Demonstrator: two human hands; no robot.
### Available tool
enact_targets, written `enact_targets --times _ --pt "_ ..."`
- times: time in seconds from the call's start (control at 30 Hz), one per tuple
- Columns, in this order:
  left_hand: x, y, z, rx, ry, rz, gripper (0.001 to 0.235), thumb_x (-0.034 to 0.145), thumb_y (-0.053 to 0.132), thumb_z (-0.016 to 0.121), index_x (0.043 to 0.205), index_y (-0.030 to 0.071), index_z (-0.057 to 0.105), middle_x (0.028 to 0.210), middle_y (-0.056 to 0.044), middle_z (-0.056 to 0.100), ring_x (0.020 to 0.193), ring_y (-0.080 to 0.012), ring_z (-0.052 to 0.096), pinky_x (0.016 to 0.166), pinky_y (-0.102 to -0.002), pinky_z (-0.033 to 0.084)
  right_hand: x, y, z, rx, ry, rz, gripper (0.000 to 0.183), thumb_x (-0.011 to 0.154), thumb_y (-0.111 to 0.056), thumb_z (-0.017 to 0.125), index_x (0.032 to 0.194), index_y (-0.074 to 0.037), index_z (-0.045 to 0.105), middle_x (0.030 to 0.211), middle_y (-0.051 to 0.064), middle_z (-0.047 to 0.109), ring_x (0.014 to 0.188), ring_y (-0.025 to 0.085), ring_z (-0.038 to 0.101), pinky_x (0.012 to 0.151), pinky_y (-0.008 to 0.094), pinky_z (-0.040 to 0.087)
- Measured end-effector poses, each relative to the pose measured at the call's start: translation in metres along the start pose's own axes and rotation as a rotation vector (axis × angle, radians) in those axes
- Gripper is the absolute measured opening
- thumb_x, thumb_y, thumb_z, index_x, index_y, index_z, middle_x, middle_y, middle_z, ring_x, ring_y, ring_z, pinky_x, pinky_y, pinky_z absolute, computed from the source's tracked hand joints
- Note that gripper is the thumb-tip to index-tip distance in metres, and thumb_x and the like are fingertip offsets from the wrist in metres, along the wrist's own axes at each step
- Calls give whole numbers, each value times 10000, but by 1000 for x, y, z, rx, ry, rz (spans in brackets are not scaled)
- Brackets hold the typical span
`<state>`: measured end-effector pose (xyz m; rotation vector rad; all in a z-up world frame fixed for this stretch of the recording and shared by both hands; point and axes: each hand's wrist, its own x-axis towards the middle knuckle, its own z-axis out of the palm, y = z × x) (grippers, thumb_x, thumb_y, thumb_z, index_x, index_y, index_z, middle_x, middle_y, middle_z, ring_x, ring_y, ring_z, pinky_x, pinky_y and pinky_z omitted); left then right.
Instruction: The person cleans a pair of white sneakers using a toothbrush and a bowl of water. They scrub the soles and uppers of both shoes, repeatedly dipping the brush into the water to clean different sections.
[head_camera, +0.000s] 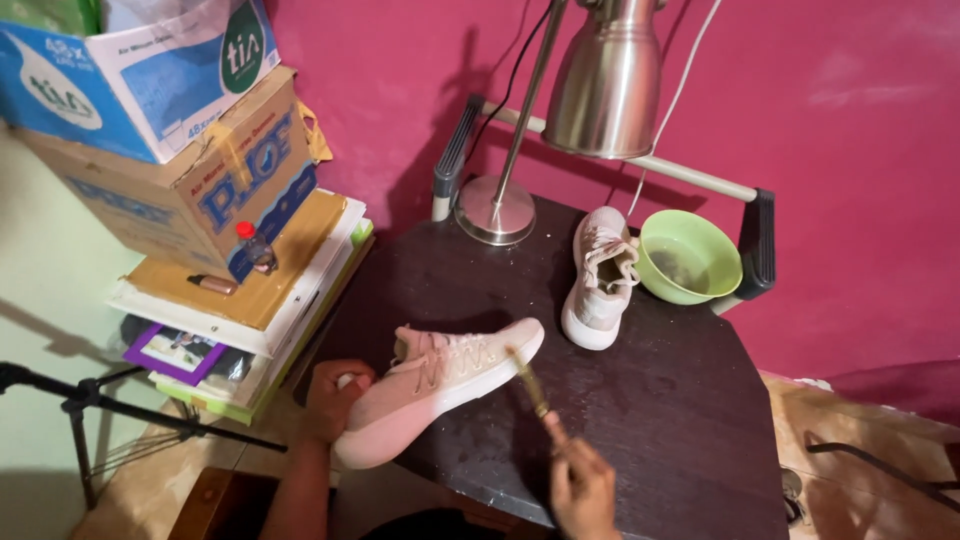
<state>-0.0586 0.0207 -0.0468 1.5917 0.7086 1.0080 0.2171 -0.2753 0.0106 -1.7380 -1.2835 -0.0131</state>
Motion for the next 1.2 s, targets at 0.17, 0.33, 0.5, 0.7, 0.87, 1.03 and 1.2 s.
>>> enact_targets --times 0.17,0.33,0.5,0.7,0.87,1.03,1.2 --pt "-3 -1 25 -40 52 -10 189 809 217 700 723 56 748 715 9 698 697 -96 589 626 -320 455 -13 -39 11 23 -57 -4 486 911 -13 581 1357 -179 678 680 -30 506 536 102 470 514 284 418" --pt "-3 26 45 -84 64 13 236 841 251 665 681 78 678 673 46 601 664 -85 512 594 -318 390 -11 -26 9 12 -132 -87 483 921 -67 546 1366 -196 681 675 -26 453 524 138 462 529 287 436" --pt "-4 22 55 -52 115 13 192 826 221 688 727 63 737 706 32 675 690 -88 571 613 -311 435 -1 14 -1 -107 -19 -39 627 897 18 586 1471 -233 557 765 -14 624 627 131 545 608 319 498" --pt "-6 37 77 -85 172 -15 218 812 248 648 683 78 692 651 45 603 639 -88 512 566 -309 381 -47 -64 40 100 -64 -38 437 952 -15 535 1330 -157 703 716 -13 571 588 87 560 608 195 466" --pt "-4 38 76 -100 178 3 246 836 273 655 710 69 708 672 38 626 658 -95 538 585 -319 411 -41 -79 32 112 -52 -98 353 968 -62 544 1229 -147 765 853 4 632 639 64 604 613 194 444" --pt "-3 42 76 -138 153 9 232 830 253 646 697 67 685 675 47 595 678 -85 519 601 -312 400 -7 13 9 -29 -135 7 590 893 1 530 1445 -198 591 744 -10 656 635 147 592 637 310 512" --pt "-2 44 78 -74 179 -33 222 817 259 661 714 73 727 663 59 618 666 -77 534 587 -312 414 -27 -41 21 71 -162 -21 459 960 -59 491 1364 -159 682 663 -53 448 545 126 462 545 277 419"
